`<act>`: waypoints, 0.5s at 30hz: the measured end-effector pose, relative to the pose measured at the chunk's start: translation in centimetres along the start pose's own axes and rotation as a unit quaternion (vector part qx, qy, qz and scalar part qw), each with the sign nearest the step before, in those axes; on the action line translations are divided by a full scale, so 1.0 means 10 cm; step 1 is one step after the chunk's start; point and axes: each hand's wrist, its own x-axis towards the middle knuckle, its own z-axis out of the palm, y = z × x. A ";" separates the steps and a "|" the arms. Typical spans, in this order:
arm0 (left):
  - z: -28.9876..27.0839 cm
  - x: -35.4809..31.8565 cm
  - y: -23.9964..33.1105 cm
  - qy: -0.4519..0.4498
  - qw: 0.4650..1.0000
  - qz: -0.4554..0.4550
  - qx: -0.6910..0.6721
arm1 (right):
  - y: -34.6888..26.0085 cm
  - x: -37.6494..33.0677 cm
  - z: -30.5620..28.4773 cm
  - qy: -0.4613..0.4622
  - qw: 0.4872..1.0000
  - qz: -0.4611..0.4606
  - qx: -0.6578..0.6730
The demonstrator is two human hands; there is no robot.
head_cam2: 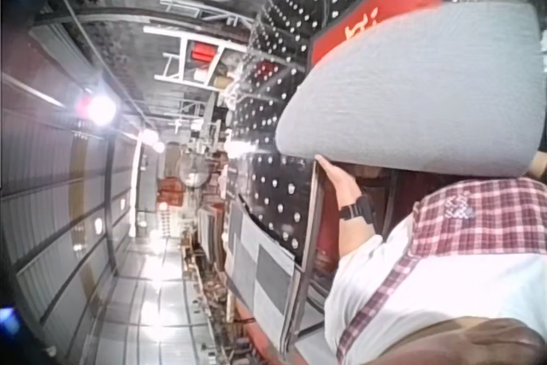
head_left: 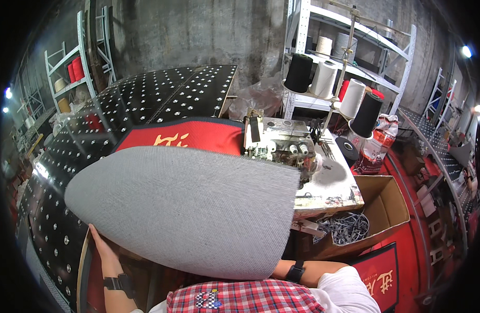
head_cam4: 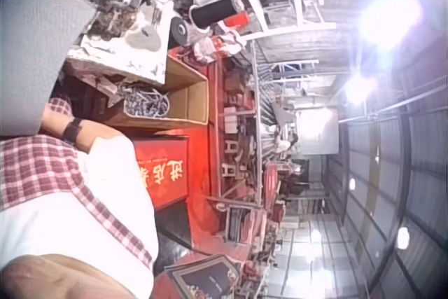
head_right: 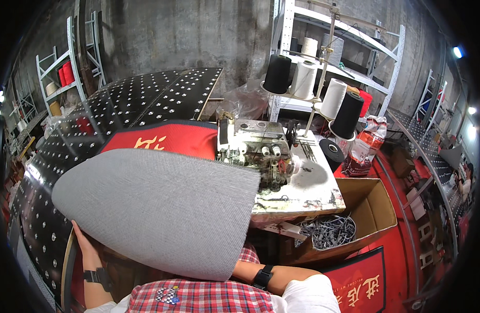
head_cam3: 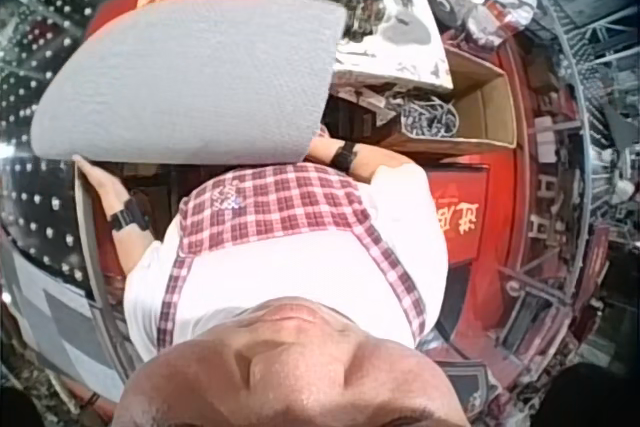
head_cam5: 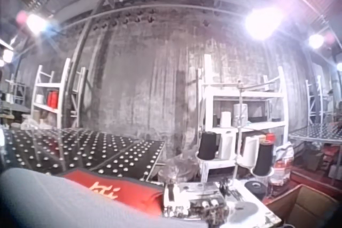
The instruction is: Using an industrial sewing machine to bind the edges of floor mats.
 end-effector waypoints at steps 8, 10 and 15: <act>0.70 -0.28 0.14 0.008 0.879 0.325 0.348 | -0.26 -0.15 -0.10 0.007 1.000 0.029 -0.005; 0.97 -0.53 0.26 -0.016 0.799 0.399 0.450 | -0.36 -0.08 -0.05 0.012 0.999 0.036 -0.006; 1.40 -0.87 0.36 -0.198 0.708 0.482 0.478 | -0.55 0.00 0.11 0.044 0.998 0.041 0.019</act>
